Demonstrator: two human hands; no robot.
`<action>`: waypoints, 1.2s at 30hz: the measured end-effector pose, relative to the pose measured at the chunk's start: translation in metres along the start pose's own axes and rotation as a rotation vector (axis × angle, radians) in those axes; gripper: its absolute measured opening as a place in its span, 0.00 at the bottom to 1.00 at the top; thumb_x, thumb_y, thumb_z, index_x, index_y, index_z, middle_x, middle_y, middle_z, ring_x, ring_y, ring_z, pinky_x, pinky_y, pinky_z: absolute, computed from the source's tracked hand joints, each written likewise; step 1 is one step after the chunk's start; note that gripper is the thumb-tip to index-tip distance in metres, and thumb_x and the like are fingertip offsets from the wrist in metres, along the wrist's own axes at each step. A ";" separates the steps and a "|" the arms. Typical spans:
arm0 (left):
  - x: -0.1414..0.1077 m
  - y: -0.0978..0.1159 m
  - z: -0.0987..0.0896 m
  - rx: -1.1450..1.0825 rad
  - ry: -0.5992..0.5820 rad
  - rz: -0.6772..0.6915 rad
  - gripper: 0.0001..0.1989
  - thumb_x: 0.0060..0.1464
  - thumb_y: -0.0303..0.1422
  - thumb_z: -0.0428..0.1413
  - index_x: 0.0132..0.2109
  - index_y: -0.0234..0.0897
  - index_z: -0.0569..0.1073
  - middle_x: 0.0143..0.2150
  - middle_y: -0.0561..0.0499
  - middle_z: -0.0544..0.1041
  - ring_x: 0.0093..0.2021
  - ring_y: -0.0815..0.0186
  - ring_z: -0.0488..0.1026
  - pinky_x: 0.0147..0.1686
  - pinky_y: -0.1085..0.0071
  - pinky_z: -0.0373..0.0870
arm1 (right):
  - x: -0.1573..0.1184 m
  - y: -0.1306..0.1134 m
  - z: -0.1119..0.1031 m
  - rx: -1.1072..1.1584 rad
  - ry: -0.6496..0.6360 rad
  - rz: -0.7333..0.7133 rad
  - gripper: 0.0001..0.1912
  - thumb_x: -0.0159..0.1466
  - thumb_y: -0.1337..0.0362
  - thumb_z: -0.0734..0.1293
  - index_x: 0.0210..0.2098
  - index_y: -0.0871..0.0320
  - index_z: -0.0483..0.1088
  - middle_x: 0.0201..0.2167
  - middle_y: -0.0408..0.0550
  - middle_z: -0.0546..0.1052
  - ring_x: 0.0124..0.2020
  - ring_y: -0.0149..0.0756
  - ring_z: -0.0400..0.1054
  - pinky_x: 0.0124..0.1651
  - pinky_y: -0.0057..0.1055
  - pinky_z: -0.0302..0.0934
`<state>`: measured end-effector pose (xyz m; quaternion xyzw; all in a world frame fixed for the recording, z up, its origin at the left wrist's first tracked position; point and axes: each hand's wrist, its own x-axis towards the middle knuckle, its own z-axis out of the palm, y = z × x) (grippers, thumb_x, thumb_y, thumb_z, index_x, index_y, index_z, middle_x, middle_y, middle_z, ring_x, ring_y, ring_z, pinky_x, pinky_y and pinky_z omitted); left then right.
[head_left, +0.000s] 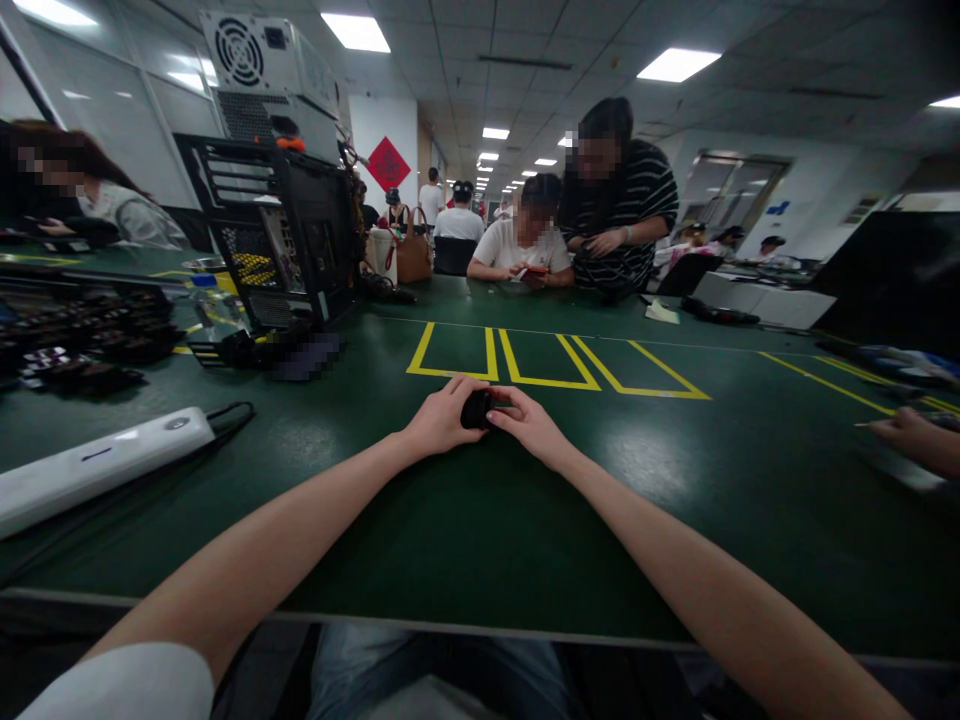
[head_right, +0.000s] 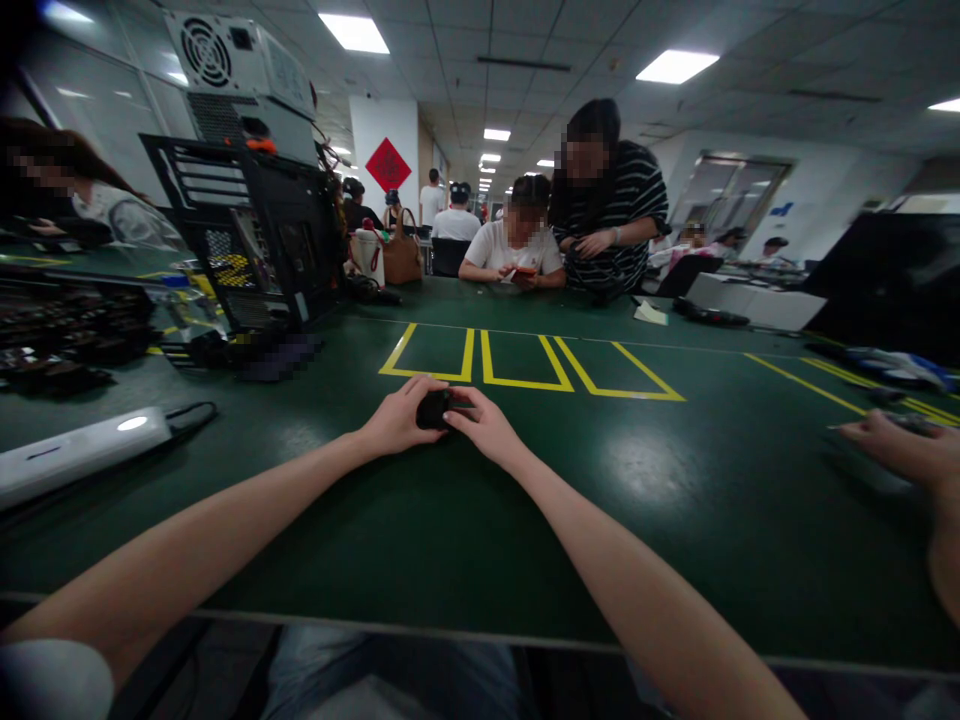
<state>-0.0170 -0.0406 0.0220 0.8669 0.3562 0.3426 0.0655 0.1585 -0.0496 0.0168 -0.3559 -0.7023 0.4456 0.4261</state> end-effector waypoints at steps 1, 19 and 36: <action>0.000 0.000 0.000 -0.004 -0.002 -0.001 0.28 0.40 0.33 0.58 0.49 0.41 0.57 0.46 0.50 0.63 0.46 0.61 0.65 0.40 0.64 0.67 | 0.000 -0.001 -0.001 -0.007 -0.006 0.016 0.18 0.54 0.64 0.63 0.45 0.54 0.61 0.47 0.47 0.64 0.48 0.36 0.62 0.52 0.41 0.57; 0.000 0.000 -0.001 -0.009 -0.014 -0.009 0.28 0.41 0.34 0.57 0.50 0.40 0.57 0.46 0.49 0.63 0.45 0.61 0.65 0.41 0.63 0.66 | 0.001 0.001 0.000 0.026 -0.002 0.028 0.19 0.53 0.65 0.65 0.44 0.54 0.61 0.46 0.47 0.65 0.48 0.36 0.62 0.52 0.40 0.57; 0.000 0.002 -0.002 -0.050 -0.012 -0.035 0.28 0.40 0.33 0.58 0.49 0.41 0.58 0.46 0.49 0.63 0.46 0.60 0.64 0.42 0.61 0.66 | 0.000 0.002 -0.001 0.042 -0.009 0.025 0.18 0.51 0.66 0.66 0.41 0.54 0.61 0.46 0.45 0.66 0.48 0.36 0.62 0.51 0.40 0.58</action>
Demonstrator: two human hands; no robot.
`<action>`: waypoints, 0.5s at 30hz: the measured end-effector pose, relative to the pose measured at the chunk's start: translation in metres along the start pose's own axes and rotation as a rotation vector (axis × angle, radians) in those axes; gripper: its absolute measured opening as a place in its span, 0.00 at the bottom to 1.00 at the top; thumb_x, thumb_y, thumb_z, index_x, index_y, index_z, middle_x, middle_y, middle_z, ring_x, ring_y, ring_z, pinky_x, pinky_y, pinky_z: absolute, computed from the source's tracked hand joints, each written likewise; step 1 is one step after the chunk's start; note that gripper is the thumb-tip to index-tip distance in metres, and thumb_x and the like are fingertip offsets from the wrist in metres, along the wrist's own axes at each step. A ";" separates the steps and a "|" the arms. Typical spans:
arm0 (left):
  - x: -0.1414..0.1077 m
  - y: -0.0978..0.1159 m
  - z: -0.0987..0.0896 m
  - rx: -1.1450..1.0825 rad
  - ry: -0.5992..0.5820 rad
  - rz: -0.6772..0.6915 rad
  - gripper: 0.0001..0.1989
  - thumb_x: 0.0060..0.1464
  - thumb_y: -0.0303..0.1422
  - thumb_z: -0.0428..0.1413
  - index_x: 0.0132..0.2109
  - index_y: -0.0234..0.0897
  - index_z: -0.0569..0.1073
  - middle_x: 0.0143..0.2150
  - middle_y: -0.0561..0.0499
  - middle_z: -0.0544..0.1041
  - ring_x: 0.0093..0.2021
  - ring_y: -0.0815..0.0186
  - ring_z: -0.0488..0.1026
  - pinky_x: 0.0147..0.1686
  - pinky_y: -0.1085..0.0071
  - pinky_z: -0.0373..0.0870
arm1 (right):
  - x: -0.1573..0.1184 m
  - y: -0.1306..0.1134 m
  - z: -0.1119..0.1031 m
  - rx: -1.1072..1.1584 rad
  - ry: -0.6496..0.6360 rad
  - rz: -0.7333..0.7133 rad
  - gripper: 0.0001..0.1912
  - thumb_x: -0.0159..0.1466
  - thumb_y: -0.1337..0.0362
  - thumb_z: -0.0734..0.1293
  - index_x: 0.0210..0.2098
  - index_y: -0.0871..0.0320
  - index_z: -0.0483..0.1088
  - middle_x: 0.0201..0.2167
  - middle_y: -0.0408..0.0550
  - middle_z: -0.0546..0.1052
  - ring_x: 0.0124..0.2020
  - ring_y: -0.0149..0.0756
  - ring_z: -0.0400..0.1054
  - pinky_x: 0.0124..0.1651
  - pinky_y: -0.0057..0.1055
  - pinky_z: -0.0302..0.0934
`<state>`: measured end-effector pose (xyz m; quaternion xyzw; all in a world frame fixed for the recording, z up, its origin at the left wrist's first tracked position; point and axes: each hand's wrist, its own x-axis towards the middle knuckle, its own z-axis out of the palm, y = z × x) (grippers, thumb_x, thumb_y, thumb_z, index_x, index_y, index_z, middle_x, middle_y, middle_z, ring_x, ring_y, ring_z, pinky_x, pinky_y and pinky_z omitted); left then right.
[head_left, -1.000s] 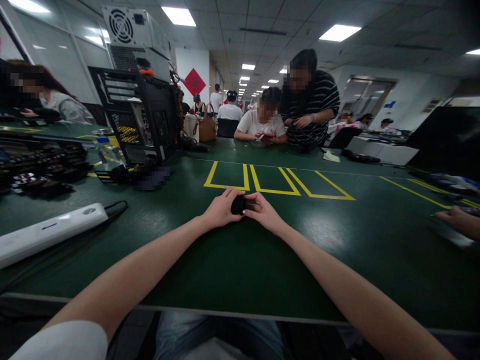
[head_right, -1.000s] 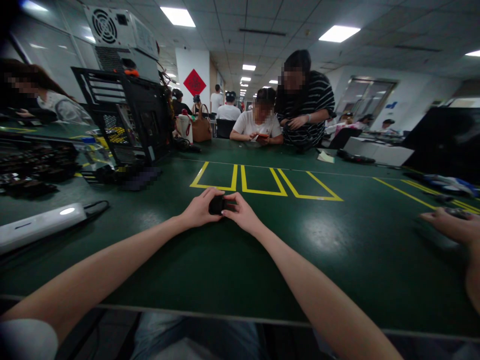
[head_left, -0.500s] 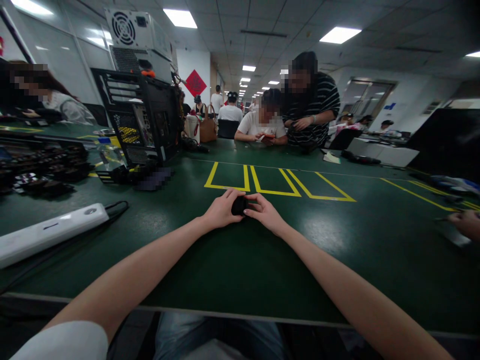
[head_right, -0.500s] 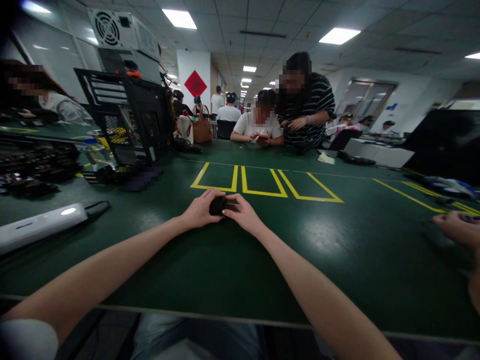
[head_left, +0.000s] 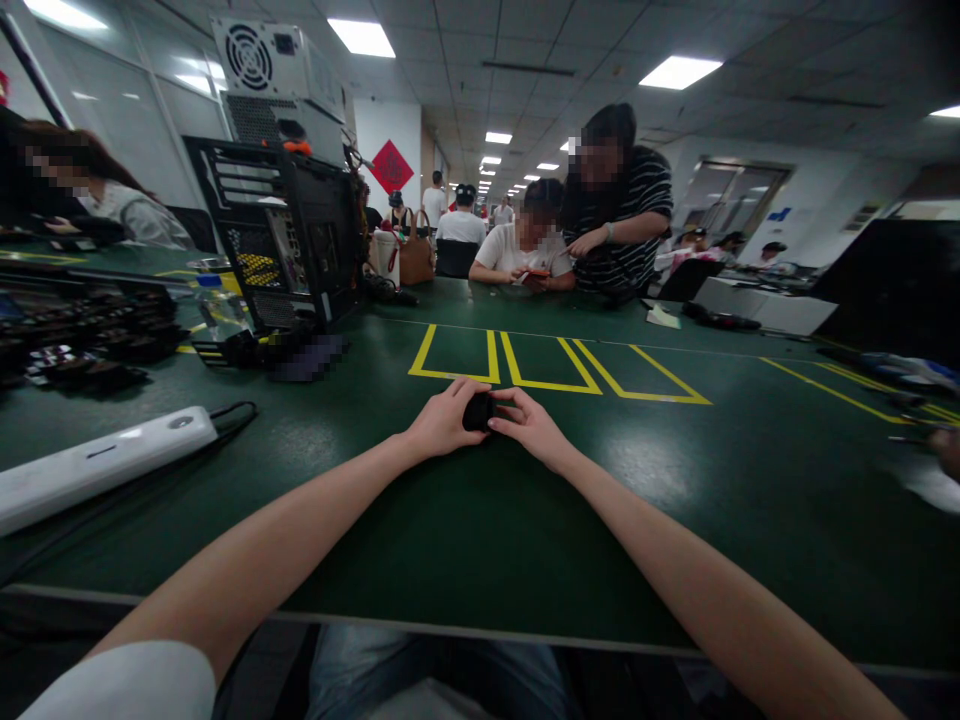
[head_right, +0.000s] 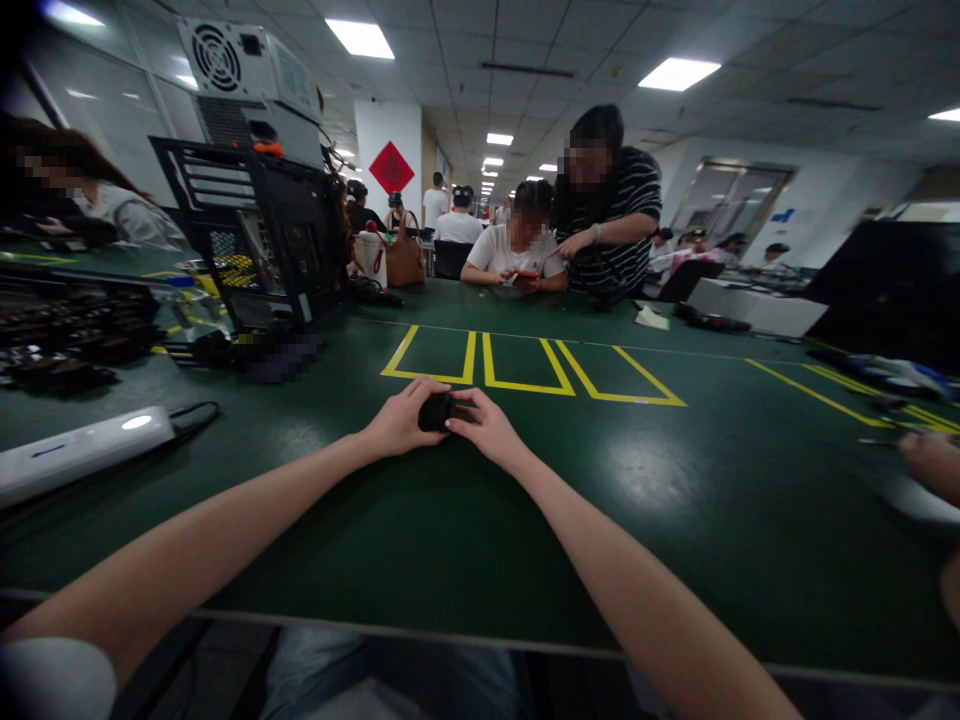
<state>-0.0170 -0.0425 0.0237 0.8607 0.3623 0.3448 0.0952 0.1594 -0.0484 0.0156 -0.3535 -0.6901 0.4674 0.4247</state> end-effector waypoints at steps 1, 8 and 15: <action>0.000 0.000 0.000 0.001 0.000 -0.002 0.28 0.40 0.32 0.58 0.50 0.41 0.58 0.46 0.49 0.63 0.46 0.60 0.64 0.42 0.61 0.66 | 0.000 0.000 0.001 0.012 -0.001 -0.014 0.17 0.51 0.66 0.66 0.40 0.54 0.61 0.45 0.45 0.66 0.47 0.36 0.63 0.50 0.40 0.59; 0.000 0.000 0.000 0.012 0.000 0.010 0.27 0.40 0.33 0.58 0.49 0.41 0.58 0.46 0.49 0.63 0.45 0.61 0.65 0.40 0.63 0.67 | 0.001 0.001 0.003 -0.007 0.047 -0.065 0.11 0.53 0.65 0.64 0.37 0.55 0.63 0.41 0.44 0.68 0.46 0.35 0.64 0.50 0.38 0.59; 0.001 -0.001 0.001 0.015 0.000 -0.004 0.28 0.39 0.32 0.58 0.49 0.41 0.58 0.46 0.49 0.63 0.47 0.60 0.64 0.42 0.62 0.66 | 0.001 0.002 0.001 -0.004 0.015 -0.043 0.18 0.51 0.66 0.66 0.41 0.55 0.62 0.45 0.46 0.66 0.48 0.37 0.62 0.52 0.40 0.57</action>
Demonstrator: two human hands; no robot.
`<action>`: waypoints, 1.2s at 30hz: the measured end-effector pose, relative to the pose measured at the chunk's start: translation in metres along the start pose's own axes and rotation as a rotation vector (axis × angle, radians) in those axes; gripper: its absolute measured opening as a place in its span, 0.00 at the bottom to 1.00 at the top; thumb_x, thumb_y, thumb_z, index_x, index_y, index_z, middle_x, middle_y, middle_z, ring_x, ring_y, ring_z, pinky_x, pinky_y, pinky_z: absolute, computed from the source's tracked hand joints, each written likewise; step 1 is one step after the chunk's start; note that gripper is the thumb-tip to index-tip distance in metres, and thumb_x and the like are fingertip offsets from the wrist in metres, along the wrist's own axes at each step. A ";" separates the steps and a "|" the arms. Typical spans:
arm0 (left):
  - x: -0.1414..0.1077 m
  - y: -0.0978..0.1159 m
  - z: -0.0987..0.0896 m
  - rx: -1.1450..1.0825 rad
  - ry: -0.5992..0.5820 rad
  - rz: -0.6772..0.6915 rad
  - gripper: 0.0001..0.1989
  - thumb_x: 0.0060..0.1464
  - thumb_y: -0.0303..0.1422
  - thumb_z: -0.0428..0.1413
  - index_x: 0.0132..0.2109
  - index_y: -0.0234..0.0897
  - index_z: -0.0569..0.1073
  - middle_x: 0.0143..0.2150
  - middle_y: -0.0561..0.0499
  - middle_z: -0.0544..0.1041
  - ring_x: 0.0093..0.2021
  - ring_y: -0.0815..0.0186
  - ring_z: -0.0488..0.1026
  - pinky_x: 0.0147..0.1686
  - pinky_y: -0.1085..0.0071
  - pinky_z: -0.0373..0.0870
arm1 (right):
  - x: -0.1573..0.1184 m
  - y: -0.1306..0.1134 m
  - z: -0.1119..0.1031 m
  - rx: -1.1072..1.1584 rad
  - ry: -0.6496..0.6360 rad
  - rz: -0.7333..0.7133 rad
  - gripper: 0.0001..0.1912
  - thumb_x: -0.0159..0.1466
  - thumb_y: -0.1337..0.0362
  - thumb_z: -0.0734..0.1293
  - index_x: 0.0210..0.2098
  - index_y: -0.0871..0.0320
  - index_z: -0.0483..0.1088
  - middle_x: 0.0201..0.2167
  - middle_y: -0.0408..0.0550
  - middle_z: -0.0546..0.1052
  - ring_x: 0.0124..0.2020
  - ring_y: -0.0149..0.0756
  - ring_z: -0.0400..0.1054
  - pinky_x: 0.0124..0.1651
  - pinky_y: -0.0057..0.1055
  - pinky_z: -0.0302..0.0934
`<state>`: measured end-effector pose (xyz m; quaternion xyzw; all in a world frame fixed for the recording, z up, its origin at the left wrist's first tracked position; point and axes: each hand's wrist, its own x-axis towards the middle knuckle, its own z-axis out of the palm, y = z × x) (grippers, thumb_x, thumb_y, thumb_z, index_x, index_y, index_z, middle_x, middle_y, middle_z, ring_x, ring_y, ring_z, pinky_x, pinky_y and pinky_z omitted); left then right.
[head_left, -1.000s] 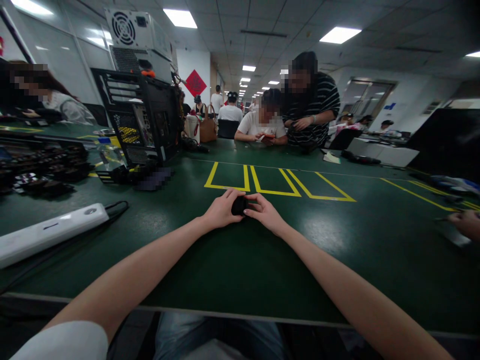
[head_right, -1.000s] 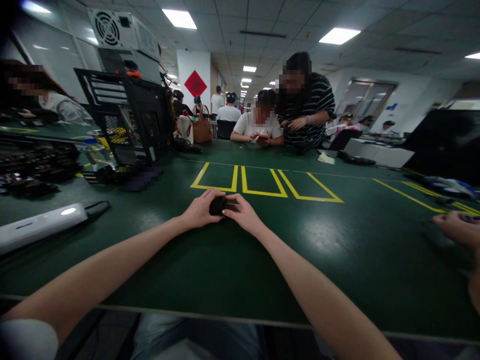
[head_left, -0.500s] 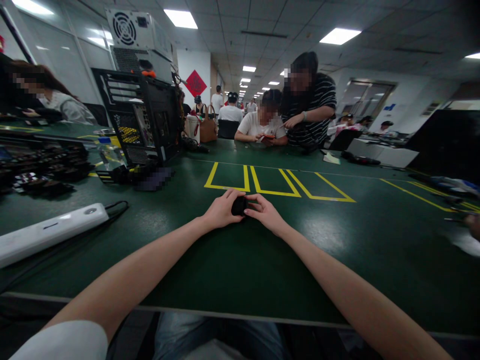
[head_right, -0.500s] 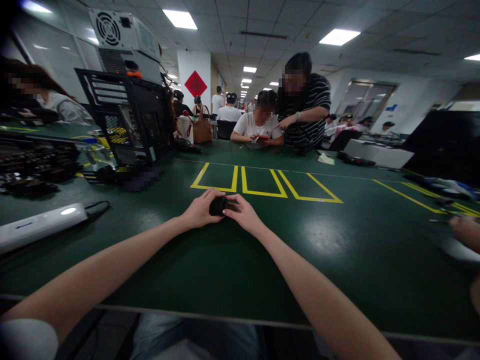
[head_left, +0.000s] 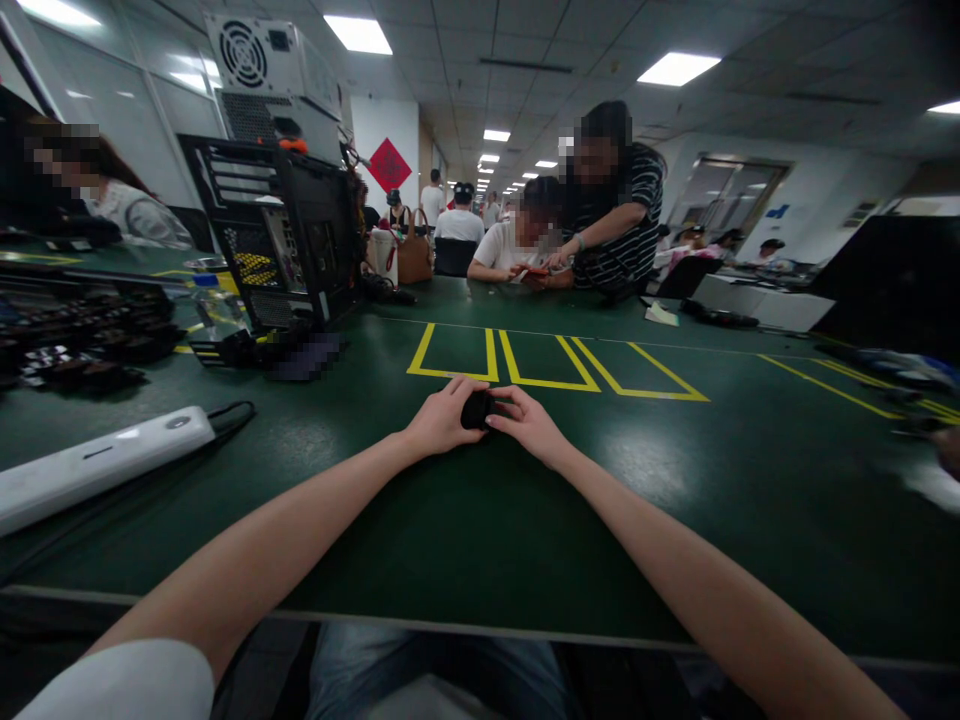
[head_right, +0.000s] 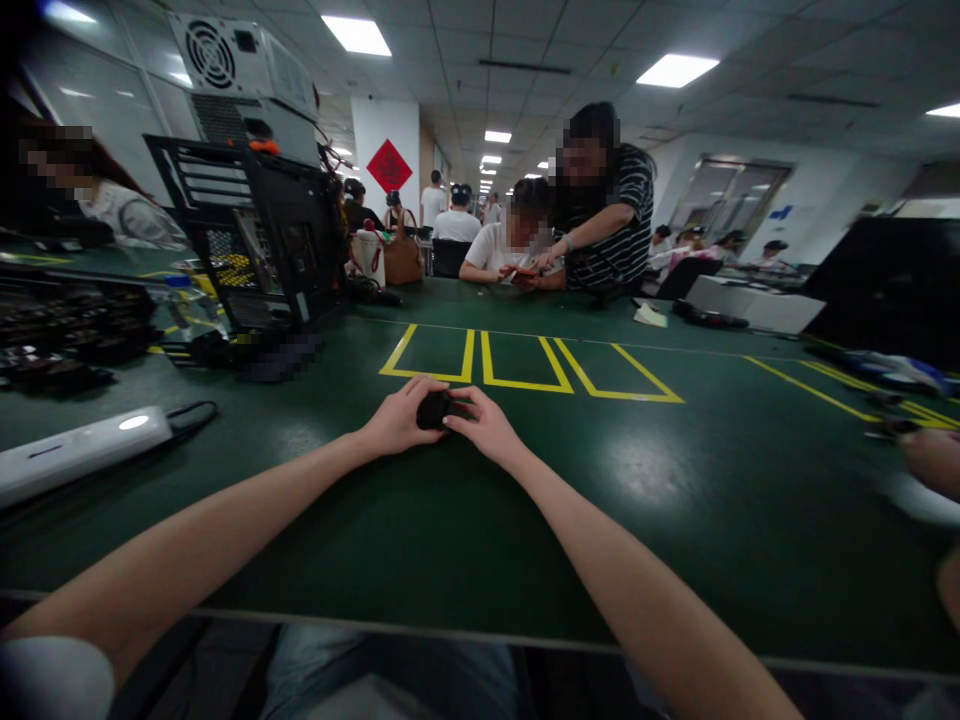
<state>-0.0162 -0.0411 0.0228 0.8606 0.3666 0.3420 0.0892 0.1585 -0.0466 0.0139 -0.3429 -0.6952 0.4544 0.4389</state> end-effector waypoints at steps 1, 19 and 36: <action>0.000 0.000 0.000 -0.001 -0.002 0.000 0.28 0.39 0.32 0.58 0.49 0.41 0.58 0.47 0.49 0.63 0.47 0.60 0.64 0.42 0.62 0.66 | 0.000 0.000 0.001 0.010 0.000 -0.006 0.18 0.50 0.66 0.67 0.40 0.55 0.62 0.44 0.45 0.66 0.48 0.37 0.63 0.51 0.40 0.58; -0.001 -0.001 0.000 0.006 -0.003 0.008 0.28 0.40 0.33 0.58 0.50 0.41 0.58 0.47 0.49 0.63 0.46 0.60 0.64 0.41 0.62 0.67 | -0.001 -0.001 0.003 0.037 0.006 -0.002 0.14 0.52 0.65 0.66 0.38 0.55 0.61 0.43 0.45 0.67 0.45 0.35 0.65 0.48 0.39 0.61; -0.001 -0.003 0.001 0.004 -0.004 0.015 0.28 0.40 0.33 0.58 0.50 0.41 0.58 0.47 0.49 0.62 0.46 0.61 0.64 0.42 0.63 0.66 | 0.000 0.000 0.004 0.030 0.021 -0.017 0.13 0.53 0.64 0.65 0.37 0.56 0.62 0.42 0.44 0.67 0.44 0.34 0.65 0.48 0.37 0.61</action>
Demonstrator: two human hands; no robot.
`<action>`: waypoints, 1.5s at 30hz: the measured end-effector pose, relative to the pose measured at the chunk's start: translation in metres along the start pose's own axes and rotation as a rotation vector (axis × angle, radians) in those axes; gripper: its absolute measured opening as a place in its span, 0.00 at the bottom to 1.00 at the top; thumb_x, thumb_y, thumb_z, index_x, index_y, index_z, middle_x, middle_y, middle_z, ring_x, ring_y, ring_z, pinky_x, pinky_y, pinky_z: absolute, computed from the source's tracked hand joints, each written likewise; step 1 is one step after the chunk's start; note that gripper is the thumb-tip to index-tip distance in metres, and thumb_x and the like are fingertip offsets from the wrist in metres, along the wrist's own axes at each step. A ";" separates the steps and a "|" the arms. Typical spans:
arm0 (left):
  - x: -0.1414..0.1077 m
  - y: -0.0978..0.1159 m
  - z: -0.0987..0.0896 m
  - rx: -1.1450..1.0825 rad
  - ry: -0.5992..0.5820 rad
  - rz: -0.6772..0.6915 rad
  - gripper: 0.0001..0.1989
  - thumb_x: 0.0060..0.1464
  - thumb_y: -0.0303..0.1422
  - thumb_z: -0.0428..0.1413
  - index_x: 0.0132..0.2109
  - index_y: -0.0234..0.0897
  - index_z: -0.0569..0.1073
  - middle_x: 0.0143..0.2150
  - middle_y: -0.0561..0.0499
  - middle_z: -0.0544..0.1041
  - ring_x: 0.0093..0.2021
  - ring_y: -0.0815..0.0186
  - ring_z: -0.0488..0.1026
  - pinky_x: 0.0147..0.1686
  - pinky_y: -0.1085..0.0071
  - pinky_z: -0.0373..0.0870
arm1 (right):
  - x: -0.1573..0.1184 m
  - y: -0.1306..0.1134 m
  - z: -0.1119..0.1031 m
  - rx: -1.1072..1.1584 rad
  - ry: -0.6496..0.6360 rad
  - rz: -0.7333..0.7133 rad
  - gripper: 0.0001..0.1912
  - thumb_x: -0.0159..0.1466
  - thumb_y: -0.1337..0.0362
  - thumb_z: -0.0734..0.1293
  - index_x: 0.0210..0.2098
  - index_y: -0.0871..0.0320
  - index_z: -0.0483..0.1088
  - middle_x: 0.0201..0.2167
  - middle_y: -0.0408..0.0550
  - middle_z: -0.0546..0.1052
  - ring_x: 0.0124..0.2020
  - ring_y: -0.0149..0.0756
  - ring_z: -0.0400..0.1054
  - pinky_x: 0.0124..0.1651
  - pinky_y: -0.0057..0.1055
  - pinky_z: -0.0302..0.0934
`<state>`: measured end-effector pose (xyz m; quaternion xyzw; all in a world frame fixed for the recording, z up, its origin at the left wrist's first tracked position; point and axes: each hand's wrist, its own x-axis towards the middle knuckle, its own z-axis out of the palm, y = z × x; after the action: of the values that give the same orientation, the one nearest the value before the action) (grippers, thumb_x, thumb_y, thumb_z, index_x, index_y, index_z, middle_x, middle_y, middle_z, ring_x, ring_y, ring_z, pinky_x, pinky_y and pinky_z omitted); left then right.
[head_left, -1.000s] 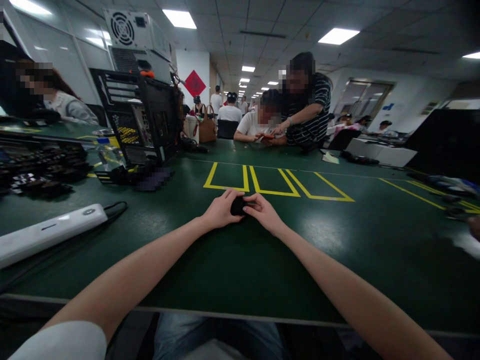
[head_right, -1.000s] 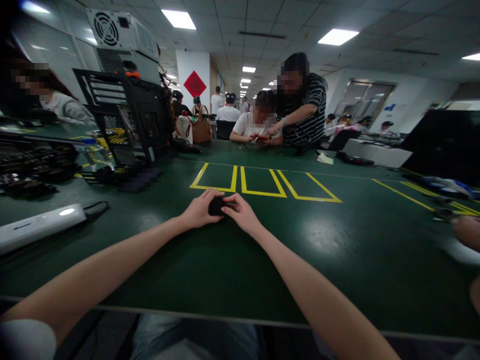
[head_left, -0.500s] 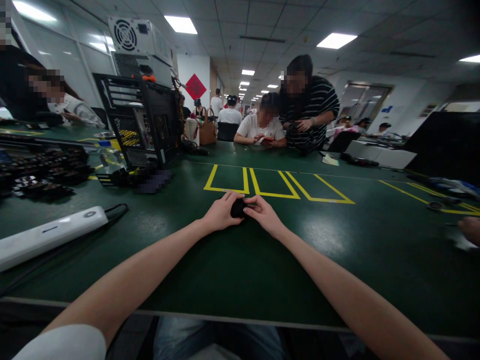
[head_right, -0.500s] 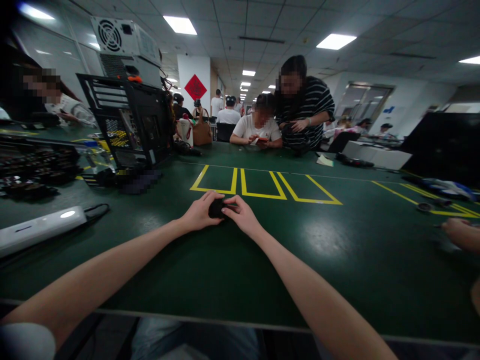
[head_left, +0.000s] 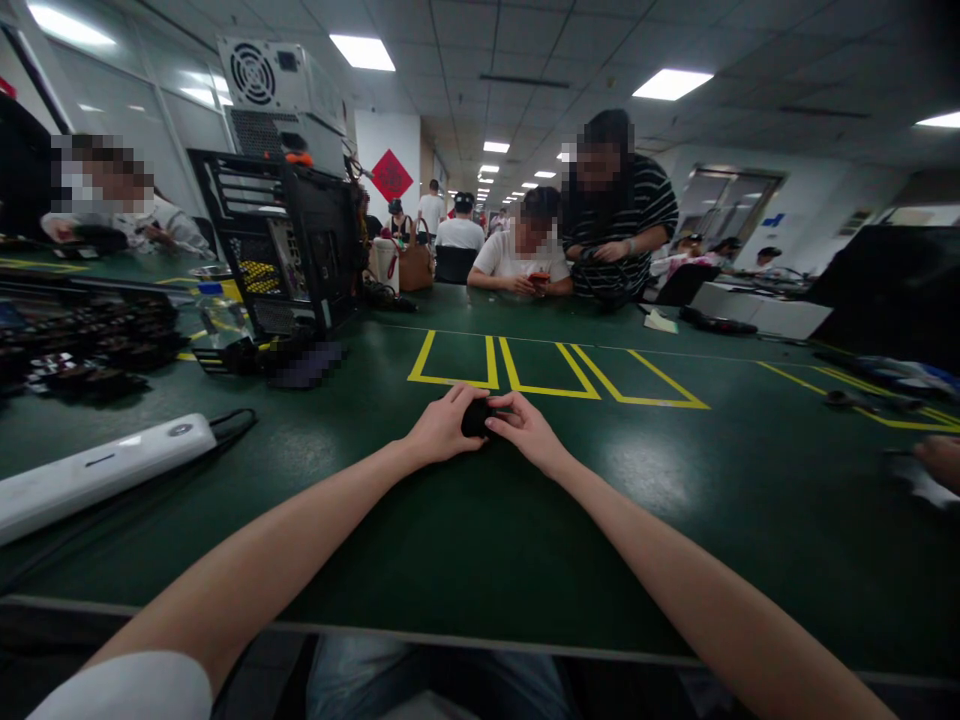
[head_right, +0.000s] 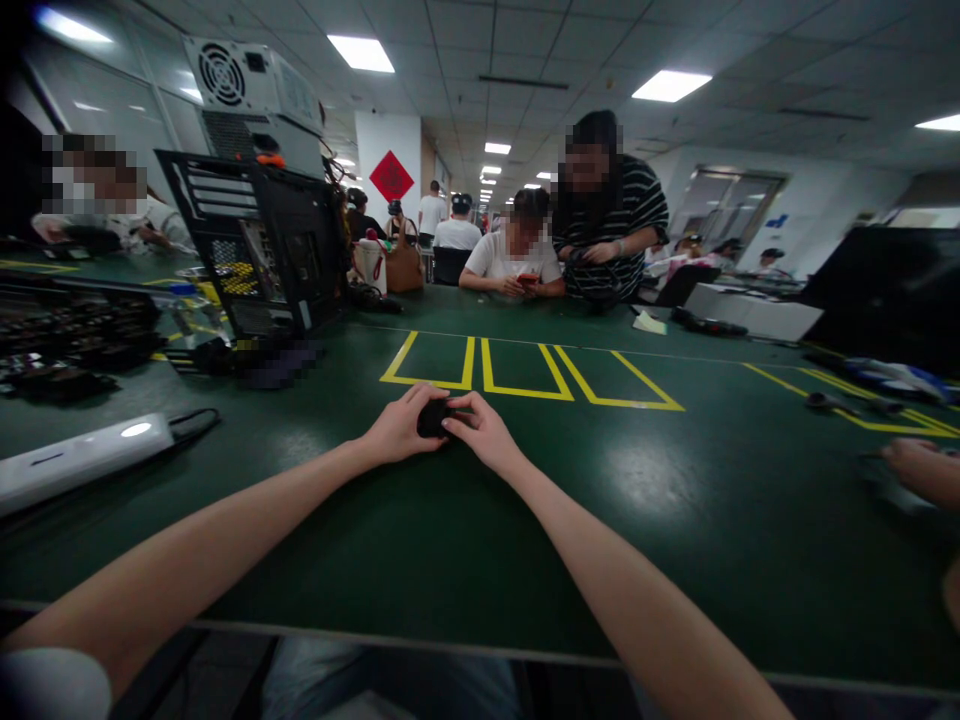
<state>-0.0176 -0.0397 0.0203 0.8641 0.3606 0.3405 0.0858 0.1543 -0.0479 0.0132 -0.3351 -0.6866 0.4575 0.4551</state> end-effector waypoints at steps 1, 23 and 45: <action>0.000 0.001 0.000 0.000 -0.003 -0.003 0.28 0.40 0.33 0.58 0.50 0.41 0.58 0.47 0.49 0.62 0.46 0.60 0.64 0.42 0.63 0.66 | 0.000 0.000 0.000 -0.006 0.004 0.004 0.12 0.53 0.64 0.65 0.37 0.56 0.62 0.41 0.44 0.67 0.44 0.34 0.65 0.48 0.37 0.61; 0.001 0.001 -0.001 0.015 -0.007 -0.020 0.29 0.40 0.34 0.58 0.50 0.41 0.57 0.47 0.49 0.63 0.47 0.60 0.64 0.43 0.63 0.65 | 0.000 -0.003 -0.002 -0.146 0.017 0.005 0.17 0.53 0.67 0.64 0.43 0.56 0.60 0.45 0.47 0.65 0.48 0.35 0.62 0.52 0.39 0.56; 0.008 -0.029 0.000 -0.141 -0.083 -0.268 0.28 0.40 0.41 0.57 0.49 0.39 0.59 0.46 0.47 0.67 0.46 0.59 0.66 0.44 0.61 0.65 | -0.007 0.000 -0.009 -0.542 -0.032 0.130 0.24 0.52 0.64 0.66 0.48 0.55 0.58 0.49 0.48 0.65 0.52 0.39 0.58 0.54 0.46 0.50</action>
<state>-0.0299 -0.0134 0.0129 0.8135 0.4440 0.3142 0.2056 0.1654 -0.0505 0.0124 -0.4808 -0.7680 0.2904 0.3077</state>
